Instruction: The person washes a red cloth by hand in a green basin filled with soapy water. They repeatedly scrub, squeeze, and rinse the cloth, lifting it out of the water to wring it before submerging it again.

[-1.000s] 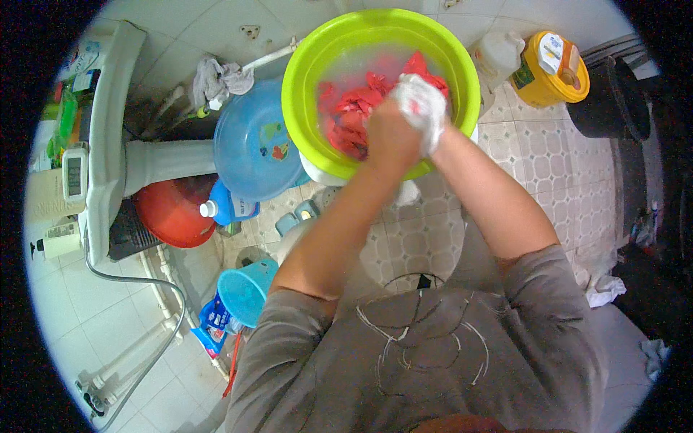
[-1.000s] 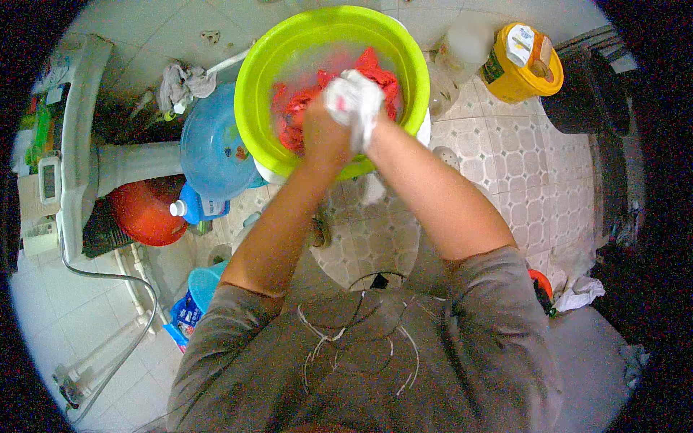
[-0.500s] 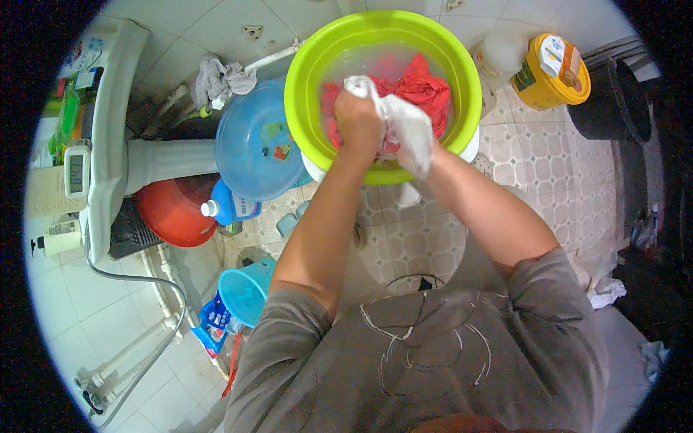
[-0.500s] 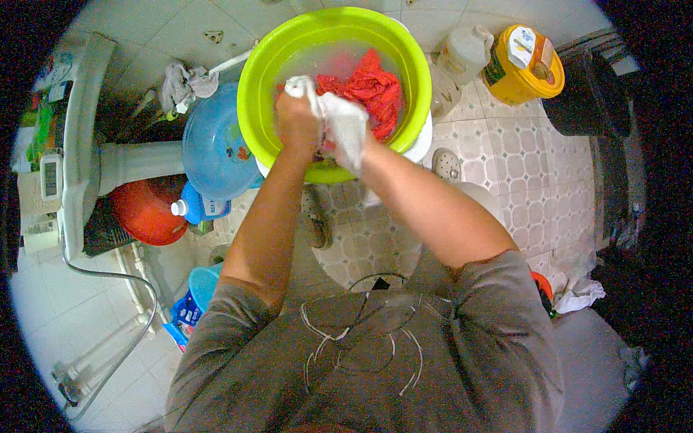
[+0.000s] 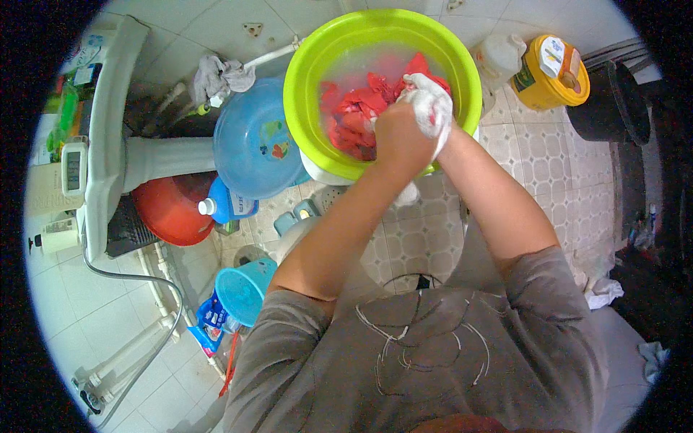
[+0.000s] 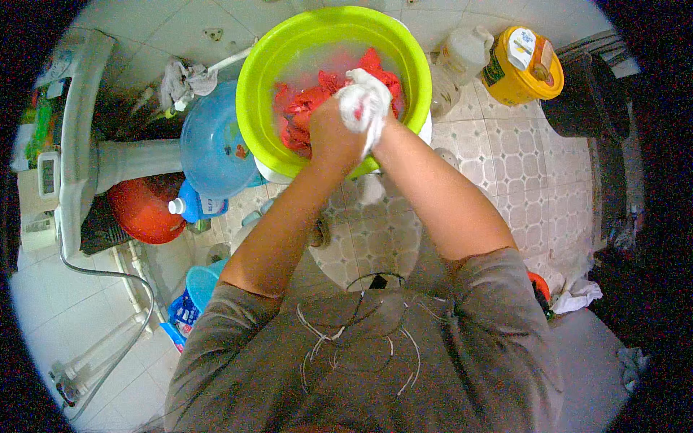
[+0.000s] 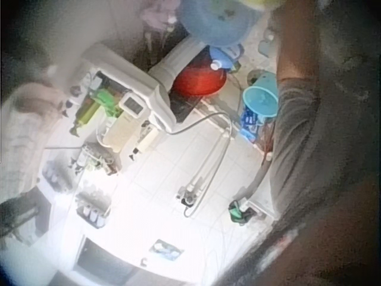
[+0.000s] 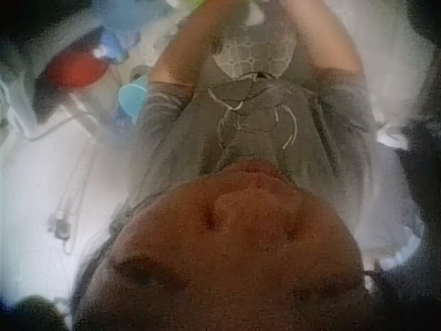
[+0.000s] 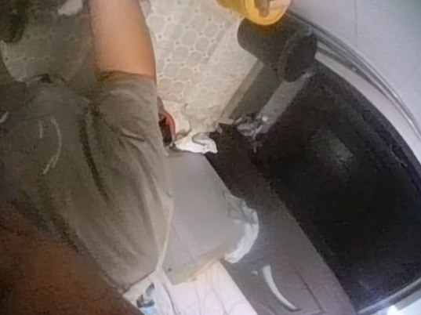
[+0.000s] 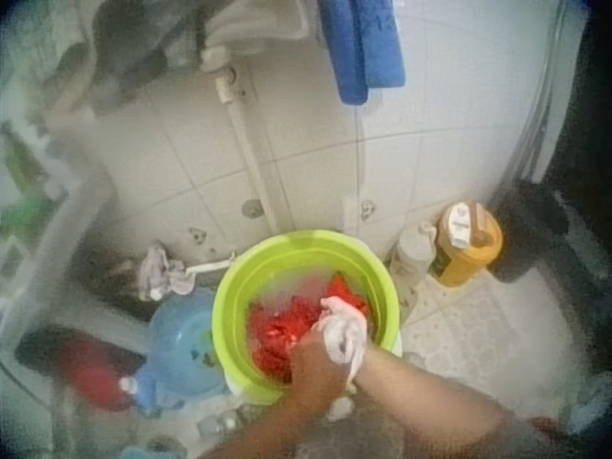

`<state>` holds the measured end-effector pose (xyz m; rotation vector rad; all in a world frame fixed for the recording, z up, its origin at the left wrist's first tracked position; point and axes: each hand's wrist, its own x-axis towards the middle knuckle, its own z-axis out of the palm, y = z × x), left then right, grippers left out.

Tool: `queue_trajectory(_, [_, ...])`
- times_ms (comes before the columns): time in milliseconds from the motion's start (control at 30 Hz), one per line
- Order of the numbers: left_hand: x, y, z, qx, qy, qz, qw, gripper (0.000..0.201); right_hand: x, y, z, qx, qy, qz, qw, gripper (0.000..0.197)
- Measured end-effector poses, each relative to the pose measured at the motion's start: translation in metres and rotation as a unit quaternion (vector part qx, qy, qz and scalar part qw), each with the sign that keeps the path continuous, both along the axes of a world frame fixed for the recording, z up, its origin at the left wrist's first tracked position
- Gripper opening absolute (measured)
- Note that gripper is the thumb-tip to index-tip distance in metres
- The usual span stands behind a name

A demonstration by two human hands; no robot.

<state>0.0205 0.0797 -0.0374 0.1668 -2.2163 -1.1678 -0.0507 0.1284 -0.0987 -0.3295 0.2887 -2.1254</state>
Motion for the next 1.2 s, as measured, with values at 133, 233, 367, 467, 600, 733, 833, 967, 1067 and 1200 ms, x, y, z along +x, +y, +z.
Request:
queue_trajectory(133, [-0.017, -0.058, 0.007, 0.194, -0.287, 0.096, 0.933, 0.020, 0.058, -0.024, 0.058, 0.348, -0.076, -0.137, 0.924, 0.019])
queue_trajectory(233, [-0.010, -0.035, 0.001, 0.027, -0.093, 0.101, 0.990, 0.021, 0.048, -0.017, 0.062, 0.282, -0.098, -0.165, 0.940, 0.015])
queue_trajectory(367, [0.007, -0.007, 0.006, -0.073, -0.047, -0.049, 0.995, 0.020, -0.009, 0.006, -0.015, -0.017, -0.055, 0.007, 0.998, 0.014])
queue_trajectory(467, [-0.015, -0.050, 0.014, 0.171, -0.215, 0.061, 0.960, 0.023, 0.043, -0.008, 0.057, 0.321, -0.040, -0.097, 0.941, 0.021])
queue_trajectory(600, [-0.031, -0.102, -0.025, 0.290, -0.096, 0.061, 0.950, 0.032, 0.020, -0.006, 0.089, 0.349, 0.012, -0.124, 0.929, 0.015])
queue_trajectory(733, [-0.019, -0.093, 0.022, 0.600, -0.119, -0.089, 0.786, 0.035, -0.023, 0.022, 0.096, 0.298, 0.158, -0.197, 0.921, 0.020])
queue_trajectory(833, [-0.017, -0.084, 0.023, 0.468, -0.140, -0.198, 0.850, 0.030, -0.027, 0.026, 0.092, 0.345, 0.220, -0.195, 0.892, 0.024])
queue_trajectory(967, [-0.010, -0.086, 0.023, 0.449, -0.160, -0.232, 0.848, 0.032, -0.027, 0.026, 0.089, 0.393, 0.257, -0.114, 0.875, 0.025])
queue_trajectory(1067, [-0.007, -0.107, 0.025, 0.582, -0.029, -0.232, 0.779, 0.034, -0.021, 0.025, 0.091, 0.287, 0.311, -0.057, 0.904, 0.035])
queue_trajectory(1200, [0.010, -0.104, 0.062, 0.674, 0.090, -0.320, 0.660, 0.035, -0.005, 0.011, 0.058, 0.463, 0.639, -0.104, 0.605, 0.051])
